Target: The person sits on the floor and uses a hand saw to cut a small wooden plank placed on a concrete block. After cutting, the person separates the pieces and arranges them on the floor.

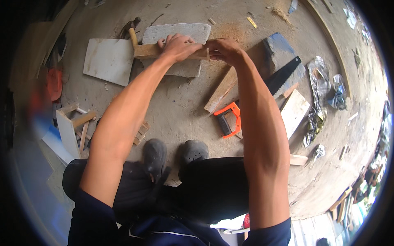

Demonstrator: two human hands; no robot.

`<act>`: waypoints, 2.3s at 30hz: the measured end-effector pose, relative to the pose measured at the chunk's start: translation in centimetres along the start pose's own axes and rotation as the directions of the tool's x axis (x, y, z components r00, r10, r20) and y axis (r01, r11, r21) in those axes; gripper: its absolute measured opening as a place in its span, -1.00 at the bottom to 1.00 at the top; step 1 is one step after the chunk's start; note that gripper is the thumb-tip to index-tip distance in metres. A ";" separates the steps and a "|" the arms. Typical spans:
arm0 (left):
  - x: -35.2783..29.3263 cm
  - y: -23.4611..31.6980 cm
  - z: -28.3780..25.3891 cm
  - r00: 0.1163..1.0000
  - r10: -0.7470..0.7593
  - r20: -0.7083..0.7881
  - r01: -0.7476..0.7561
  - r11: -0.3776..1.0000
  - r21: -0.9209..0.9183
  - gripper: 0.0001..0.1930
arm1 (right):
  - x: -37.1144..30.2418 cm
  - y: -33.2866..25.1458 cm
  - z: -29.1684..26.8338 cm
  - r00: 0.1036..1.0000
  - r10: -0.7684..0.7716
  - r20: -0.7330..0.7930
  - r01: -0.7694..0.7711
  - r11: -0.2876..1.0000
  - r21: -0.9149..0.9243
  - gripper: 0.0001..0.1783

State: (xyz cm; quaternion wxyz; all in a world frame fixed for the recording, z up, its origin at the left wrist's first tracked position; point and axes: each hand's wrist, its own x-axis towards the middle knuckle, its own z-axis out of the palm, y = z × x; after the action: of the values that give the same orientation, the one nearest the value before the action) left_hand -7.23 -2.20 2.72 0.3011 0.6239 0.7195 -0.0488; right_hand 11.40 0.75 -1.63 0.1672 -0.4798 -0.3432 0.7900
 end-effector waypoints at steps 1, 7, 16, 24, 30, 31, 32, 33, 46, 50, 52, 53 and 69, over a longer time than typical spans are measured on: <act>-0.1 0.0 0.0 1.000 0.014 0.015 -0.014 1.000 -0.002 -0.41 | -0.6 0.8 -0.3 0.998 -0.047 0.030 0.046 0.999 0.016 -0.75; 0.6 -0.4 0.6 0.996 -0.002 -0.090 0.003 1.000 0.010 -0.35 | -3.9 0.6 1.8 0.898 -0.031 -0.438 -0.053 0.982 -0.178 -0.60; 3.0 -1.4 0.5 0.996 0.041 0.074 -0.039 0.999 -0.019 -0.22 | -14.7 2.8 -2.5 0.785 -0.389 -0.482 -0.371 0.328 -0.869 -0.65; 0.6 0.7 -1.5 0.976 0.027 0.215 -0.023 1.000 -0.019 -0.20 | -19.3 14.2 2.6 0.833 -0.172 -0.526 -0.467 0.290 -0.835 -0.72; 0.7 0.2 -2.0 0.977 0.056 0.208 -0.060 0.998 0.014 -0.21 | -16.2 19.4 9.5 0.715 -0.387 -0.582 -0.498 0.302 -0.813 -0.32; 0.8 -0.2 -2.2 0.978 0.057 0.199 -0.061 0.998 0.018 -0.21 | -16.0 18.7 10.9 0.684 -0.410 -0.603 -0.521 0.304 -0.797 -0.32; 1.0 -0.6 -2.6 0.979 0.057 0.196 -0.060 0.998 0.013 -0.21 | -15.7 18.2 11.8 0.652 -0.433 -0.623 -0.543 0.307 -0.782 -0.31; 1.0 -0.7 -2.6 0.977 0.061 0.203 -0.064 0.998 0.006 -0.21 | -15.5 18.3 12.1 0.652 -0.373 -0.660 -0.567 0.338 -0.751 -0.32; 0.6 -0.1 -1.8 0.980 0.020 0.200 -0.012 0.999 -0.042 -0.22 | -18.4 18.3 13.7 0.326 -0.514 -0.793 -0.419 0.674 -0.609 -0.62; 0.8 0.2 -2.9 0.970 -0.007 0.244 0.012 1.000 -0.017 -0.17 | -19.0 12.6 15.3 0.067 -0.525 -0.849 -0.254 0.814 -0.523 -0.59; 1.0 0.6 -2.4 0.972 0.002 0.233 0.002 1.000 -0.015 -0.17 | -19.2 10.5 16.0 0.001 -0.415 -0.910 -0.141 0.901 -0.411 -0.58; 1.2 0.7 -2.2 0.974 0.003 0.225 -0.001 1.000 -0.012 -0.17 | -19.0 9.2 16.4 -0.012 -0.437 -0.899 -0.041 0.899 -0.437 -0.61; 1.4 -0.7 -0.6 0.989 0.035 0.146 -0.033 0.999 -0.015 -0.34 | -14.1 6.9 20.0 0.222 -0.483 -0.847 0.298 0.861 -0.413 -0.73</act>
State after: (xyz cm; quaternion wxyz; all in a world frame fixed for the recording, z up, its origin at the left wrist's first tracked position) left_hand -8.16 -0.85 2.29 0.3580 0.6289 0.6849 -0.0847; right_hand 1.20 -20.18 8.69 0.4854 -0.7514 -0.3558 0.2706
